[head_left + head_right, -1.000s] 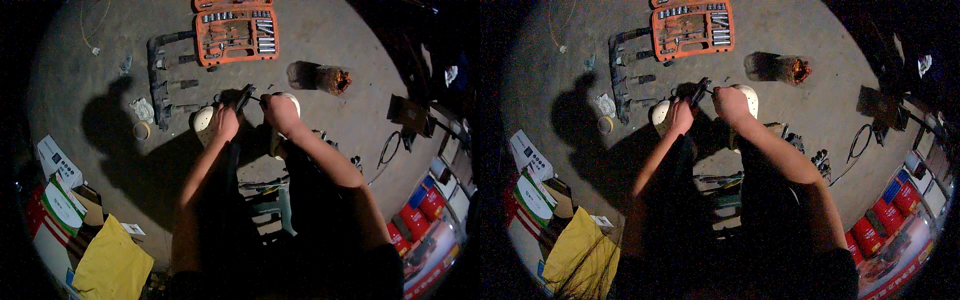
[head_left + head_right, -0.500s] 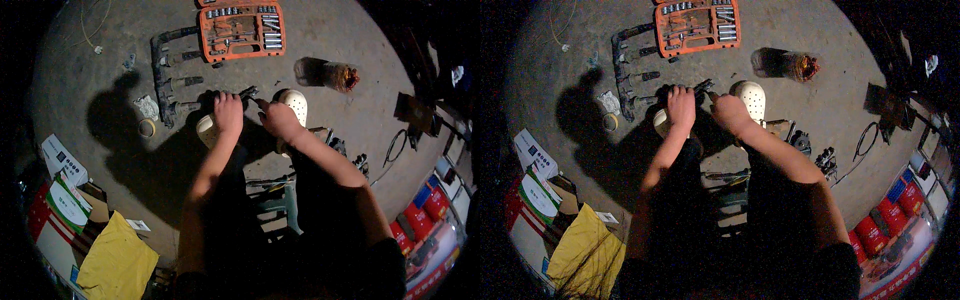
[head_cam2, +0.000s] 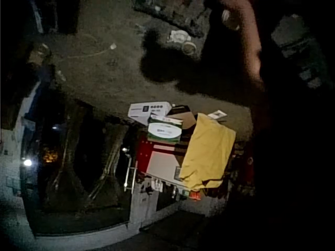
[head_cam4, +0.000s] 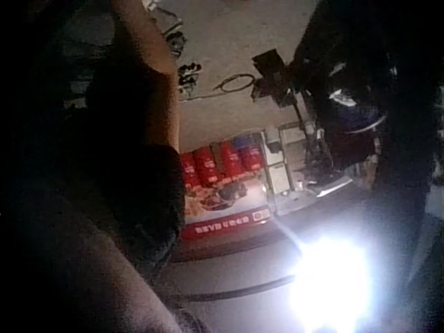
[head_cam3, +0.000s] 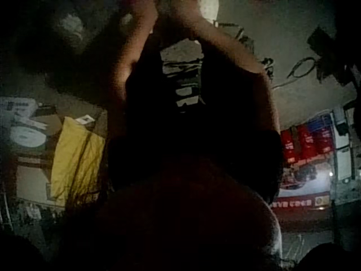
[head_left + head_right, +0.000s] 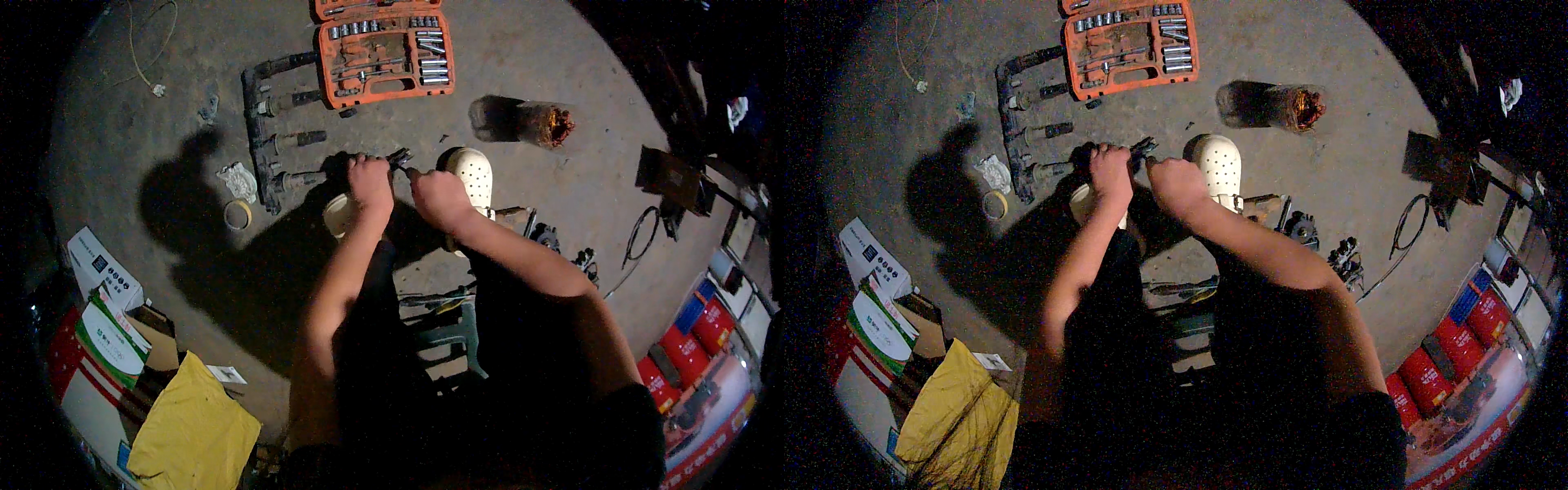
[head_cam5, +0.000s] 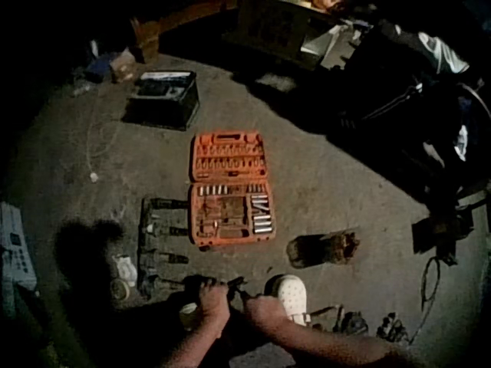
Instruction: The person sits on a low stool and uses a screwdriver and hammer to disassemble and reassemble a small mechanical component. They repeatedly insert and remove a metal pin, tap it with a hammer, and inspect the part while handling various tools from an open toolkit on the floor.
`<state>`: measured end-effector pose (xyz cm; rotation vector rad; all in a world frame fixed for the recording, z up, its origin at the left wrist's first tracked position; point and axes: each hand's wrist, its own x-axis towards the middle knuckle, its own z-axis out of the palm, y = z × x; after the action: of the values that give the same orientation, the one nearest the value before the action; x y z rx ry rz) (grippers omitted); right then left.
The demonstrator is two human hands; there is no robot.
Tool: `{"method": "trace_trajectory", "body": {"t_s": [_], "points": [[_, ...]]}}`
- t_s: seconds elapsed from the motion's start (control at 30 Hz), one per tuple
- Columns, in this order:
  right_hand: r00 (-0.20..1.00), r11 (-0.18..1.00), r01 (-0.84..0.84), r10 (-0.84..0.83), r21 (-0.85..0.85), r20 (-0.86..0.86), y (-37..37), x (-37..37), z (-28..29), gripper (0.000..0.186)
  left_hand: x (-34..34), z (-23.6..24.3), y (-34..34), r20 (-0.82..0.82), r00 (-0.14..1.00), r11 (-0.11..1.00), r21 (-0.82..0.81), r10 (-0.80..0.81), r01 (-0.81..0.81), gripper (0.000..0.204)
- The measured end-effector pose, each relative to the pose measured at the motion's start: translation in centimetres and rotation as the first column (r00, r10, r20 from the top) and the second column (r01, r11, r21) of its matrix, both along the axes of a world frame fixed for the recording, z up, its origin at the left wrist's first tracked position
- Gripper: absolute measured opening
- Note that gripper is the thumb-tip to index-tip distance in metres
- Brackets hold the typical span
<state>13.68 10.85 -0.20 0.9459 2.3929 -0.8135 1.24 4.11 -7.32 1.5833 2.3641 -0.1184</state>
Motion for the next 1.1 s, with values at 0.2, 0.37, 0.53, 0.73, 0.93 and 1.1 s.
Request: {"method": "trace_trajectory", "body": {"t_s": [0.2,0.37,0.53,0.73,0.93,1.1], "points": [[0.999,0.998,-0.036,0.035,0.042,0.026,0.6,-1.1,0.3,0.015,-0.2,-1.2,0.2,0.149,0.979,0.987,0.057,0.141,-0.15,0.014],[0.999,1.0,0.008,-0.009,0.025,0.048,1.9,-2.6,0.5,0.016,-0.5,-1.7,-0.8,0.05,0.978,0.978,0.046,0.202,-0.204,0.013],[0.989,0.994,-0.108,0.11,-0.025,0.094,5.6,-6.4,0.9,0.018,-1.9,0.0,-1.6,0.204,0.947,0.967,-0.11,0.248,-0.229,0.016],[0.918,0.923,-0.372,0.382,-0.1,0.107,8.7,-9.0,-4.8,0.017,-2.3,1.4,-1.1,0.322,0.864,0.922,-0.141,0.388,-0.362,0.017],[0.909,0.943,-0.235,0.298,-0.234,0.29,10.0,-11.5,-2.9,0.017,-3.2,-0.8,-0.9,0.364,0.907,0.971,-0.187,0.212,-0.151,0.024],[0.814,0.872,-0.427,0.486,-0.24,0.317,10.2,-13.6,-1.6,0.021,-4.2,-1.7,-1.5,0.481,0.829,0.956,-0.2,0.286,-0.213,0.029]]}}
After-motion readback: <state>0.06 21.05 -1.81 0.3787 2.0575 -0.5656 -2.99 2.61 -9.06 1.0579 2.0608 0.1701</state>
